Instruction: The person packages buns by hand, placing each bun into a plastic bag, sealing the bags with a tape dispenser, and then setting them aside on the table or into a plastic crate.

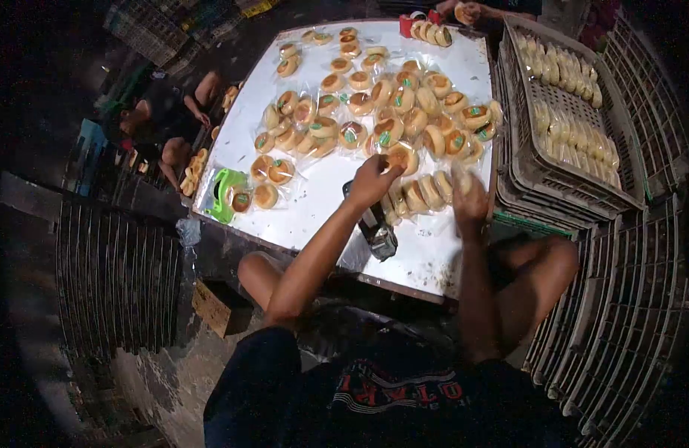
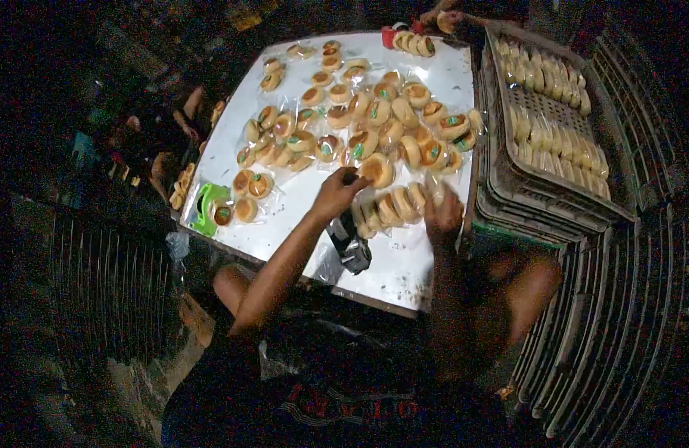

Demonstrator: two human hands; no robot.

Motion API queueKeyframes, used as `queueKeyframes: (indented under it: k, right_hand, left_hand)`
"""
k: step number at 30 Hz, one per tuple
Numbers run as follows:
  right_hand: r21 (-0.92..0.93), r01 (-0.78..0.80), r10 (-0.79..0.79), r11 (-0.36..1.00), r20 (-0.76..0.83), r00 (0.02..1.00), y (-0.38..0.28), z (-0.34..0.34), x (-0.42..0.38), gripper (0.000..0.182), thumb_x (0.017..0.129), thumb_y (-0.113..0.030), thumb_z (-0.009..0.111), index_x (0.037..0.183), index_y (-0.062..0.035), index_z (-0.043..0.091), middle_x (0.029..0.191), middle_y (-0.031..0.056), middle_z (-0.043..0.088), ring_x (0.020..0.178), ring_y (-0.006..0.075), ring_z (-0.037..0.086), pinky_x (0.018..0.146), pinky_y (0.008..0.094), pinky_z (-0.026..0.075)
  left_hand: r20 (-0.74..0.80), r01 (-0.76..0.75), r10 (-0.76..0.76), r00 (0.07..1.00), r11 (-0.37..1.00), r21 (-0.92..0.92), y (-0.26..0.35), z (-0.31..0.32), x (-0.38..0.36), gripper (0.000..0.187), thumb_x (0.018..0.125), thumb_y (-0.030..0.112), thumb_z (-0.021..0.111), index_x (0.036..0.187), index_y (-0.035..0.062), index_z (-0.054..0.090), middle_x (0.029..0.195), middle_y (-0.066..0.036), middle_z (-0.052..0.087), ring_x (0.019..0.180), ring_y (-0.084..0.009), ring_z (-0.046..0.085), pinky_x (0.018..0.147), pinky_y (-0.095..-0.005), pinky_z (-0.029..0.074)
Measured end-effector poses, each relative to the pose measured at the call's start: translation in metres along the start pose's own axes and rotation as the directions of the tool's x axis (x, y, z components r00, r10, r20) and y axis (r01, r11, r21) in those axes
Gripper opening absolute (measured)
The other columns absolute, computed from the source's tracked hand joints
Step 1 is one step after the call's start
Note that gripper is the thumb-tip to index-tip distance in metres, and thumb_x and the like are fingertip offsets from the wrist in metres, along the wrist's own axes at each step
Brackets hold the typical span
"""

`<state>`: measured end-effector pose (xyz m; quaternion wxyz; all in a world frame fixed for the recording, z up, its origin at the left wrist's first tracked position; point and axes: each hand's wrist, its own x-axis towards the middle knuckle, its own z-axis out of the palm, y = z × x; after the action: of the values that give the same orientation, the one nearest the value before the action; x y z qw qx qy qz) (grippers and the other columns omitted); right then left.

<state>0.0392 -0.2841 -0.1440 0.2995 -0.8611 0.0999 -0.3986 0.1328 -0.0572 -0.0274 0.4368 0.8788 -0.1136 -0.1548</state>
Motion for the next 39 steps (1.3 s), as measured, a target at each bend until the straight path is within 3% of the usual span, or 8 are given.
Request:
queueKeyframes:
  k: [6, 12, 17, 22, 24, 29, 34, 39]
  right_hand:
    - [0.039, -0.252, 0.229, 0.967, 0.296, 0.927, -0.023, -0.011, -0.003, 0.075, 0.071, -0.027, 0.079, 0.132, -0.0014, 0.044, 0.122, 0.0229, 0.055, 0.113, 0.0402, 0.053, 0.098, 0.0506, 0.038]
    - [0.158, -0.321, 0.281, 0.934, 0.233, 0.931, -0.047, -0.024, 0.011, 0.069, 0.079, -0.030, 0.077, 0.131, 0.0002, 0.044, 0.115, 0.0225, 0.057, 0.103, 0.0364, 0.058, 0.087, 0.0495, 0.045]
    - [0.510, -0.827, 0.430, -0.235, 0.818, 0.382, -0.072, -0.023, 0.018, 0.048, 0.090, -0.030, 0.066, 0.126, 0.0000, 0.053, 0.114, 0.0140, 0.061, 0.097, 0.0196, 0.063, 0.081, 0.0295, 0.052]
    - [0.585, -0.699, 0.155, 0.412, 0.711, 0.686, -0.093, -0.009, -0.007, 0.039, 0.090, -0.024, 0.067, 0.120, -0.0010, 0.057, 0.109, 0.0081, 0.063, 0.097, 0.0143, 0.060, 0.084, 0.0275, 0.049]
    - [0.599, -0.756, 0.019, 0.265, 0.780, 0.625, -0.115, -0.026, -0.001, 0.039, 0.086, -0.021, 0.071, 0.117, -0.0015, 0.057, 0.104, 0.0073, 0.064, 0.093, 0.0123, 0.060, 0.080, 0.0263, 0.050]
    - [0.433, -0.385, -0.021, 0.815, 0.687, 0.727, -0.150, -0.063, 0.016, 0.026, 0.084, -0.023, 0.074, 0.090, -0.0008, 0.063, 0.074, 0.0053, 0.063, 0.064, 0.0108, 0.055, 0.057, 0.0284, 0.045]
    - [0.510, -0.563, -0.031, 0.650, 0.759, 0.651, -0.157, -0.078, 0.013, 0.017, 0.087, -0.015, 0.070, 0.077, -0.0028, 0.065, 0.063, -0.0038, 0.056, 0.060, 0.0040, 0.046, 0.053, 0.0237, 0.038]
    - [0.422, -0.605, 0.077, 0.675, 0.775, 0.627, -0.176, -0.067, 0.004, 0.021, 0.088, -0.021, 0.068, 0.089, 0.0000, 0.067, 0.077, 0.0060, 0.065, 0.071, 0.0161, 0.061, 0.066, 0.0290, 0.050]
  left_hand:
    - [-0.397, 0.146, 0.118, 0.910, 0.805, 0.575, -0.039, 0.042, 0.095, 0.090, 0.071, 0.034, 0.079, 0.143, 0.0069, 0.032, 0.141, -0.031, 0.035, 0.117, -0.0435, 0.052, 0.095, -0.0467, 0.047]
    - [-0.095, -0.494, 0.564, 0.820, 0.782, 0.381, -0.078, 0.019, 0.112, 0.038, 0.083, 0.007, 0.061, 0.121, 0.0055, 0.059, 0.120, -0.019, 0.061, 0.107, -0.0367, 0.060, 0.089, -0.0438, 0.049]
    - [0.228, -0.547, 0.506, 0.831, 0.817, 0.182, 0.006, 0.008, -0.029, 0.043, 0.082, 0.010, 0.064, 0.125, 0.0065, 0.057, 0.134, -0.016, 0.053, 0.119, -0.0354, 0.054, 0.098, -0.0411, 0.045]
    - [-0.128, -0.053, 0.007, 0.992, 0.933, -0.355, 0.016, 0.010, -0.103, 0.080, 0.078, 0.026, 0.080, 0.140, 0.0008, 0.037, 0.130, -0.015, 0.054, 0.119, -0.0223, 0.053, 0.102, -0.0362, 0.043]
    - [0.233, 0.161, -0.054, 0.971, 0.868, -0.470, -0.007, 0.002, -0.103, 0.057, 0.082, 0.021, 0.077, 0.129, 0.0014, 0.052, 0.117, -0.009, 0.062, 0.107, -0.0170, 0.059, 0.096, -0.0317, 0.046]
    - [0.333, -0.009, 0.316, 0.888, 0.737, -0.676, -0.004, -0.003, -0.130, 0.044, 0.088, 0.018, 0.069, 0.126, 0.0020, 0.054, 0.114, -0.009, 0.063, 0.107, -0.0153, 0.059, 0.094, -0.0299, 0.047]
    - [0.481, 0.423, 0.379, 0.791, 0.230, -0.877, -0.021, -0.026, -0.133, 0.052, 0.095, 0.034, 0.059, 0.131, -0.0026, 0.049, 0.109, -0.012, 0.065, 0.101, -0.0191, 0.063, 0.089, -0.0315, 0.051]
    - [0.501, -0.047, 0.267, 0.823, 0.912, -0.409, -0.023, -0.027, -0.146, 0.040, 0.081, 0.026, 0.076, 0.111, 0.0007, 0.066, 0.099, -0.005, 0.069, 0.091, -0.0108, 0.060, 0.084, -0.0275, 0.048]
